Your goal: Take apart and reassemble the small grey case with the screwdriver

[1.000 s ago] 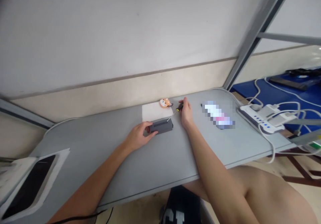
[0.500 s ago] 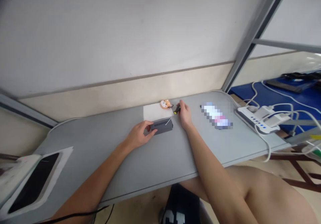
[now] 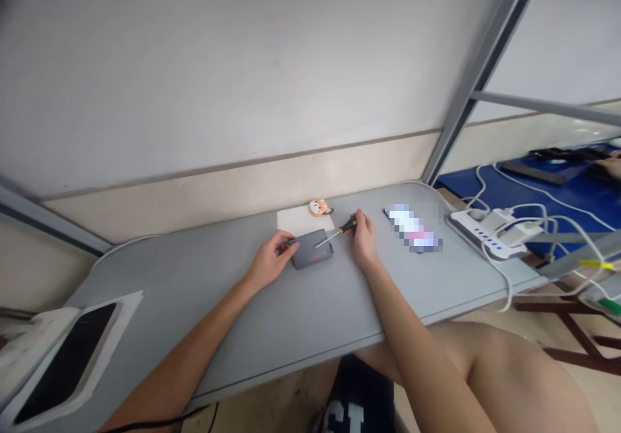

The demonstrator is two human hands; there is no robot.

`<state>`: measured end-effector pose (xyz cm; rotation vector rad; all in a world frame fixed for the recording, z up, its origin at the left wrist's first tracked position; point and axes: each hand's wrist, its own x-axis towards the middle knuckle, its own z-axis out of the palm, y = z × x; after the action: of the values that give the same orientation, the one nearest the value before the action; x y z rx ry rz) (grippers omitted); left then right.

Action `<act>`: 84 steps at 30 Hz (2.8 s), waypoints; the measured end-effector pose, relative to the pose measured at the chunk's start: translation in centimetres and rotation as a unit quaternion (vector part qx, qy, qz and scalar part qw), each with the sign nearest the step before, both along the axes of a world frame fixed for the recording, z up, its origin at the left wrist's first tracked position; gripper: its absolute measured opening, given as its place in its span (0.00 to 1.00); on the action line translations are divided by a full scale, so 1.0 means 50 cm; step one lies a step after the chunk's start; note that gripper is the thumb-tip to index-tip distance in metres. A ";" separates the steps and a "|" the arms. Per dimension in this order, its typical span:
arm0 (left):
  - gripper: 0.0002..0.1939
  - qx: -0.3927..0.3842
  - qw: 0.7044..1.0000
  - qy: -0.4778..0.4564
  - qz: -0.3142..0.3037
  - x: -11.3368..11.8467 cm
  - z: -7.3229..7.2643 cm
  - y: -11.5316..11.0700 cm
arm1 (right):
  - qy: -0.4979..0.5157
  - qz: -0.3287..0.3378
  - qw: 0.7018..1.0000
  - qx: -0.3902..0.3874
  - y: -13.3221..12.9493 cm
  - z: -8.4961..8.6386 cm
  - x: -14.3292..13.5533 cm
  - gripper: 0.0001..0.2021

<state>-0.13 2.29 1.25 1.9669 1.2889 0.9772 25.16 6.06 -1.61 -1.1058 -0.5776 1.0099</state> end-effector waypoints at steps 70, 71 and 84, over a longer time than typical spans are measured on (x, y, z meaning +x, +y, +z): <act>0.11 0.228 0.961 0.142 -0.061 0.025 -0.030 -0.010 | -0.131 -0.132 0.981 -0.053 -0.205 0.012 0.012 0.18; 0.11 0.229 0.961 0.139 -0.062 0.025 -0.031 -0.010 | -0.130 -0.126 0.982 -0.050 -0.204 0.010 0.013 0.18; 0.11 0.222 0.963 0.140 -0.056 0.023 -0.032 -0.010 | -0.265 0.141 0.953 0.033 -0.225 0.042 -0.004 0.18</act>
<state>1.02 1.81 -0.35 2.5705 1.1548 1.0263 24.95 -5.19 0.49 -1.2636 -1.2229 0.9229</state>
